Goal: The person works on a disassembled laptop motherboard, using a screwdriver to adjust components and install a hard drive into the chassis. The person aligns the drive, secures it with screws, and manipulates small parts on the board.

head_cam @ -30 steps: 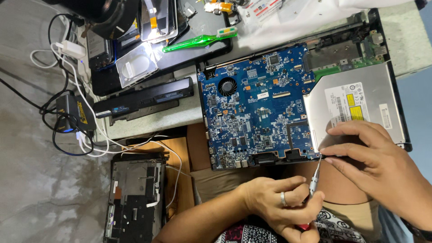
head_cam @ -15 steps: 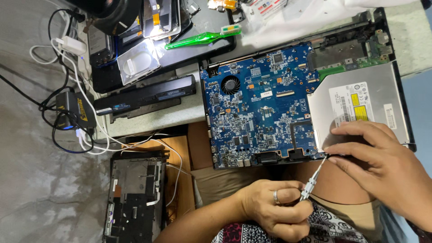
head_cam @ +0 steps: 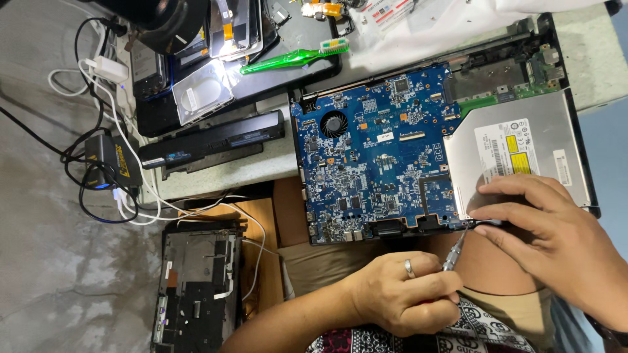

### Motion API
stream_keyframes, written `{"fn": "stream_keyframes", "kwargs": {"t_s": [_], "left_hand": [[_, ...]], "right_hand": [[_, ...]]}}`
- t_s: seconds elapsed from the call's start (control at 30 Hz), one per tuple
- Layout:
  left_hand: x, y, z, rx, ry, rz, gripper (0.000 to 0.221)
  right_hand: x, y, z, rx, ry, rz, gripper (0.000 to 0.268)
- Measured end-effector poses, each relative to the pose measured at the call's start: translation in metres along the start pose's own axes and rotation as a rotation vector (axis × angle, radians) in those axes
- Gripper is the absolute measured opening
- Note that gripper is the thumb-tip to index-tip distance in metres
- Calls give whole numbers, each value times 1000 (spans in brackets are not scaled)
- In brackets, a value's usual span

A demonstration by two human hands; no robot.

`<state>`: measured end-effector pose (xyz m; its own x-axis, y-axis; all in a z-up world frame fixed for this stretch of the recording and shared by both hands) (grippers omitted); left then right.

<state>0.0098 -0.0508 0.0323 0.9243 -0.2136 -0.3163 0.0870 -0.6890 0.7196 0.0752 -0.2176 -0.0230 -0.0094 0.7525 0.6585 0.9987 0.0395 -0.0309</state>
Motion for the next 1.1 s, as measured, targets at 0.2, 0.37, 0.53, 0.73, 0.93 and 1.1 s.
{"fn": "stream_keyframes", "kwargs": {"t_s": [0.2,0.37,0.53,0.73,0.93,1.1], "left_hand": [[-8,22,-26,-42,125,90,18],[-12,33,-48,54,577,104,17],[30,28,-24,317,642,-76,22],[68,23,-21,367,546,-387,37],[71,19,-24,304,462,-441,38],[74,20,-24,304,440,-441,38]], "right_hand": [[-8,-6,-21,-72,198,128,27],[-64,1,-43,-373,84,222,47],[-105,-6,-18,-384,-57,284,47],[-113,10,-22,-375,19,467,48],[-142,2,-9,-431,664,341,56],[-184,18,0,-328,626,497,35]]}}
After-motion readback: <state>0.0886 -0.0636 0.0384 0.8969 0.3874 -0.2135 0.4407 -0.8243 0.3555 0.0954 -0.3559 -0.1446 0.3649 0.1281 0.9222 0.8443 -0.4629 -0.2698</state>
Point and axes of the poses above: each hand's wrist, its own y-axis towards the middle knuckle, its own z-axis out of the palm, x = y × z, the point moved 10 cm from there along y, towards the middle knuckle, and after that the axes turned 14 degrees about z, right-handed, at the moved point
